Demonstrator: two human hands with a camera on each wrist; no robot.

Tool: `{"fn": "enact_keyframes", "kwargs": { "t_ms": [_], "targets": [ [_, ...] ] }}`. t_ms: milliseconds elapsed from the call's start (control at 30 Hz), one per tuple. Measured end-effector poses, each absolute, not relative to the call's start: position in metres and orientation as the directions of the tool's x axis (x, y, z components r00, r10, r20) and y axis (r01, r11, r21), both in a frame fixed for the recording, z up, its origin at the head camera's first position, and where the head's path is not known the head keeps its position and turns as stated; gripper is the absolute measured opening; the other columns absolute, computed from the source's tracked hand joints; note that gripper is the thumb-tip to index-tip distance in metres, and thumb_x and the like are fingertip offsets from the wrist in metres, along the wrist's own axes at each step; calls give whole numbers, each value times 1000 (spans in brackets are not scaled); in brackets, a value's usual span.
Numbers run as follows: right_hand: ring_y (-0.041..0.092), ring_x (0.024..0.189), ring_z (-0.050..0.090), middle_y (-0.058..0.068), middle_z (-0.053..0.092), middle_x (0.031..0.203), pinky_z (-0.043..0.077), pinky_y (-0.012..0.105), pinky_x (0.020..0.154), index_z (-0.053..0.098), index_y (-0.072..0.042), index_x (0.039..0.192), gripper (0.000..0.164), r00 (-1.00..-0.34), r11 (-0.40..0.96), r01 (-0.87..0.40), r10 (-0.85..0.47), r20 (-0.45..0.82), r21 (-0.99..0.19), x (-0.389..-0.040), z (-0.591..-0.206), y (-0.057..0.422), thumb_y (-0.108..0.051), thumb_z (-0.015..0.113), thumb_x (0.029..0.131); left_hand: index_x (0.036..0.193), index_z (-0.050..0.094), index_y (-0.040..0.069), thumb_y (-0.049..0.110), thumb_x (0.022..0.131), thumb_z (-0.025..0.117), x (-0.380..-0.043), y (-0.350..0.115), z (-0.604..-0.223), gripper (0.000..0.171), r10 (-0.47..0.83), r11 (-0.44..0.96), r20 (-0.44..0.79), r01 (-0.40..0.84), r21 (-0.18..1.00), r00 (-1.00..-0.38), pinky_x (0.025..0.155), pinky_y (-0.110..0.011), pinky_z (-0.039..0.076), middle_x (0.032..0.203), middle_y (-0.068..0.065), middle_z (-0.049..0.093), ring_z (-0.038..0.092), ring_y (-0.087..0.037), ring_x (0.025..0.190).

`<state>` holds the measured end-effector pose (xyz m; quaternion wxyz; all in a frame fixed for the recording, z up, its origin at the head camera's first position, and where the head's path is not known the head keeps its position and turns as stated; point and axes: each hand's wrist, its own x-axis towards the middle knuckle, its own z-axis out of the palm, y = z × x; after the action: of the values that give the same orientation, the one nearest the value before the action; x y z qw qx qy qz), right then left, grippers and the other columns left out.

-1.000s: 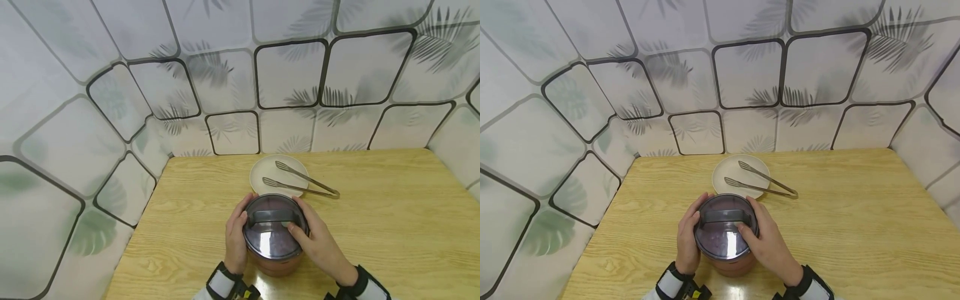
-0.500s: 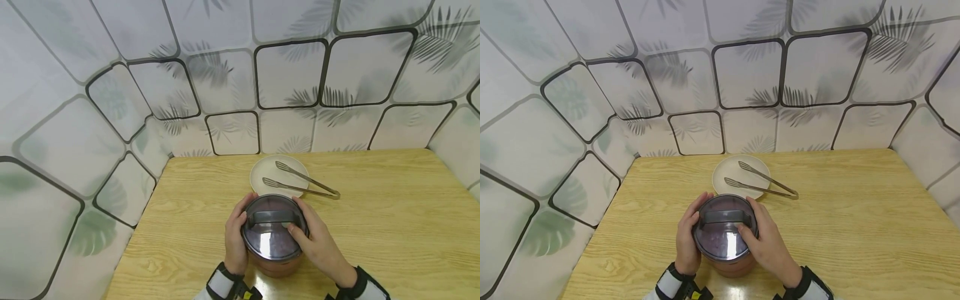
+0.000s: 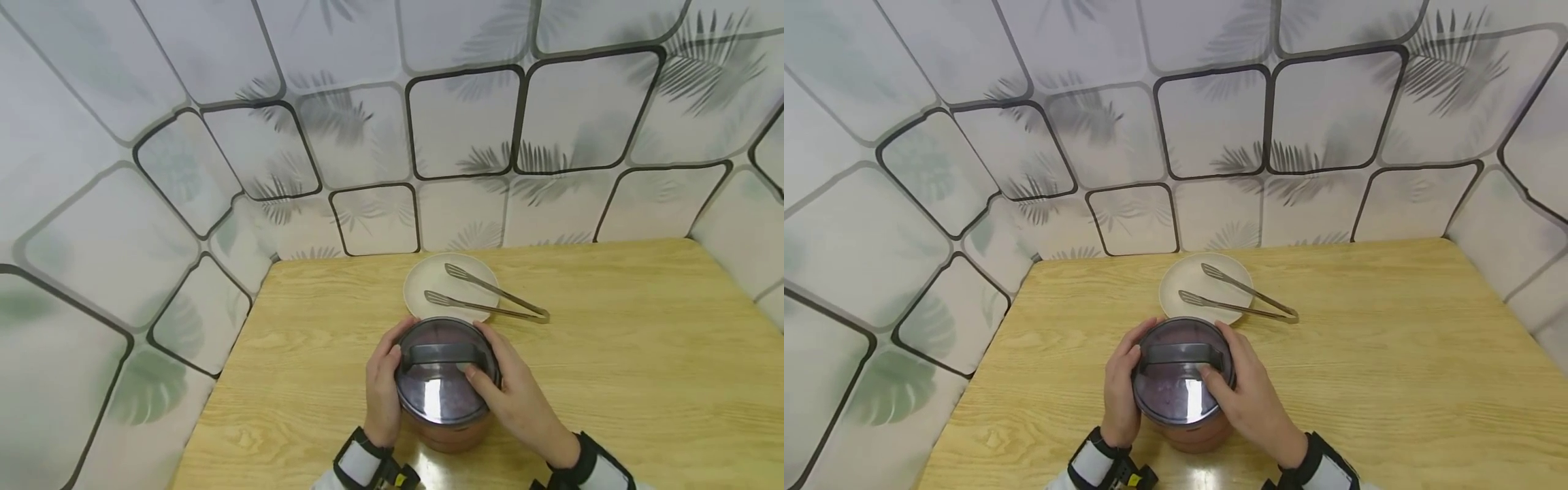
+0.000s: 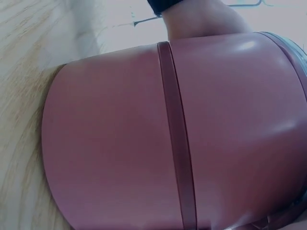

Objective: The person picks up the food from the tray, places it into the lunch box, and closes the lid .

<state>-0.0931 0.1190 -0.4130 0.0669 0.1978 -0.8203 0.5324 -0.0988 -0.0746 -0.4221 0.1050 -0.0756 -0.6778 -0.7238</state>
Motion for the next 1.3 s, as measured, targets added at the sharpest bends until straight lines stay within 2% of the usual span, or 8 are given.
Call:
{"fn": "enact_keyframes", "kwargs": {
  "t_ms": [133,300,633,767,967,1033,1133,1300],
  "targets": [
    [20,120,43,6,41,133,42,18,90,28,-25,138,60,-915,273,-366,-282,290,-890,-95,-412,121,-18,58,87,131,45,22,19,97,26,-95,-81,-421,39,15,-41,225,224,974,-974,103,-24,30,132,3,48,39,-14,126],
    [17,119,45,4,41,133,46,22,86,30,-28,137,59,-922,202,-323,-288,260,-924,-100,-416,123,-16,59,87,131,45,16,20,98,21,-89,-84,-413,41,73,-18,217,217,976,-973,103,-24,30,130,0,50,42,-16,124],
    [11,116,48,6,44,130,46,22,87,32,-18,137,56,-904,18,-359,-256,343,-933,-99,-426,116,-3,53,87,123,53,15,25,96,22,-97,-77,-439,43,-45,-114,259,263,958,-965,101,-25,33,123,-3,56,47,-20,119],
    [14,115,48,6,47,127,43,19,90,36,-17,135,54,-915,15,-362,-194,353,-932,-98,-427,112,-2,53,85,122,53,11,21,95,19,-98,-72,-440,45,-64,-142,330,336,931,-942,99,-27,36,121,-7,56,47,-25,117],
    [17,116,48,7,48,127,42,18,91,36,-16,135,54,-907,20,-389,-186,379,-921,-98,-427,111,-2,52,85,122,52,7,17,94,16,-94,-70,-431,46,-66,-170,329,335,927,-942,97,-28,38,120,-10,56,48,-26,116],
    [17,119,45,10,44,131,42,18,92,33,-14,137,53,-887,2,-412,-231,400,-911,-98,-426,115,-2,48,87,122,51,6,18,94,16,-92,-70,-426,47,-58,-160,313,318,934,-948,98,-28,38,120,-9,56,48,-25,117],
    [19,127,37,16,36,137,36,17,97,27,-7,140,47,-856,-91,-401,-319,408,-912,-100,-427,123,-3,31,94,123,50,6,19,94,16,-89,-70,-420,47,-37,-146,292,294,945,-956,98,-27,37,122,-9,55,47,-24,118],
    [13,129,33,13,37,139,31,15,100,32,-4,138,48,-902,-192,-226,-330,279,-955,-105,-431,126,-22,7,100,125,49,5,18,95,15,-87,-71,-414,47,-19,-133,287,286,949,-958,99,-27,36,123,-10,54,46,-24,119]
  ]
}}
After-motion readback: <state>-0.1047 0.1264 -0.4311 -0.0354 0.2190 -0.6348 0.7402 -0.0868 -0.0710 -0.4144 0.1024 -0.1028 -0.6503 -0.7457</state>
